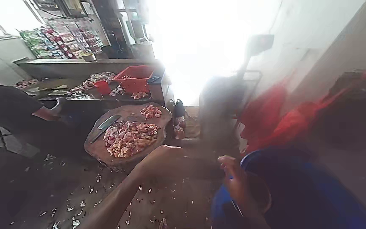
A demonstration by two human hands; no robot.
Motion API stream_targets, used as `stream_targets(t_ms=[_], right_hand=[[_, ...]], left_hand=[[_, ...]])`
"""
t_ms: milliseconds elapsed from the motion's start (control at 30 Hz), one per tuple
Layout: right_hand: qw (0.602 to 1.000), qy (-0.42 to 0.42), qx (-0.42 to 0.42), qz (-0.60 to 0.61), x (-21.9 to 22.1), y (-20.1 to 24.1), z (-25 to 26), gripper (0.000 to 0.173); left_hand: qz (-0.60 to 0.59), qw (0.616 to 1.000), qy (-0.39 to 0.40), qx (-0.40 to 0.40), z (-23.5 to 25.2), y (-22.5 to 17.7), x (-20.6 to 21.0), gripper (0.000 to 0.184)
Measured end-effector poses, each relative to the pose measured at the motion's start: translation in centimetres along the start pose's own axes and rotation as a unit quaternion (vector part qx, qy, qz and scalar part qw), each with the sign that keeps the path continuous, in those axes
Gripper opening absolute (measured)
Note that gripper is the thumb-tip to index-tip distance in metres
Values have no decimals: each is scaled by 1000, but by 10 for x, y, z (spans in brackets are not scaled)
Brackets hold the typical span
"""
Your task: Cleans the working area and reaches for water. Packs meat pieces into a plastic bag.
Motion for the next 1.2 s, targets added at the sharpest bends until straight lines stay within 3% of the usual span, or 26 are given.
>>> stream_targets(t_ms=[100, 167, 233, 333, 400, 433, 500, 633, 767, 900, 967, 1100, 1200], right_hand=[[995, 47, -78, 44, 54, 24, 1, 27], [992, 88, -25, 86, 88, 38, 3, 24], [984, 135, 95, 71, 122, 46, 5, 23], [909, 236, 342, 33, 173, 55, 16, 26], [872, 247, 422, 24, 214, 47, 14, 35], [870, 254, 422, -4, 232, 43, 13, 41], [878, 304, 365, -60, 261, 38, 8, 48], [812, 520, 240, -113, 313, 65, 7, 32], [754, 627, 107, -163, 367, 84, 2, 18], [724, 668, 28, -168, 411, 113, -1, 14], [720, 673, 36, -168, 432, 122, 2, 17], [720, 682, 34, -127, 462, 119, 14, 39], [708, 705, 33, -26, 470, 110, 22, 36]], left_hand=[[38, 998, 47, -35, -20, 57, -3, 24], [32, 993, 103, -49, -31, 97, -2, 25], [11, 990, 123, -64, -38, 140, 5, 30], [40, 994, -4, -100, -39, 210, 28, 34], [24, 987, -119, -109, -44, 239, 46, 35], [-12, 982, -149, -113, -49, 248, 56, 33], [-108, 976, -128, -141, -63, 256, 81, 33], [-284, 941, -39, -179, -109, 272, 137, 37], [-387, 893, -56, -220, -144, 283, 171, 50], [-502, 787, -211, -288, -176, 292, 180, 69], [-497, 761, -315, -274, -185, 298, 177, 77], [-508, 695, -487, -146, -199, 287, 133, 66], [-474, 668, -563, -112, -195, 284, 108, 52]])
Point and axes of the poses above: each hand's wrist, its own z-axis towards the middle knuckle, its own x-axis out of the palm, y = z × x, the point moved 2 cm from there along z, towards the middle knuckle
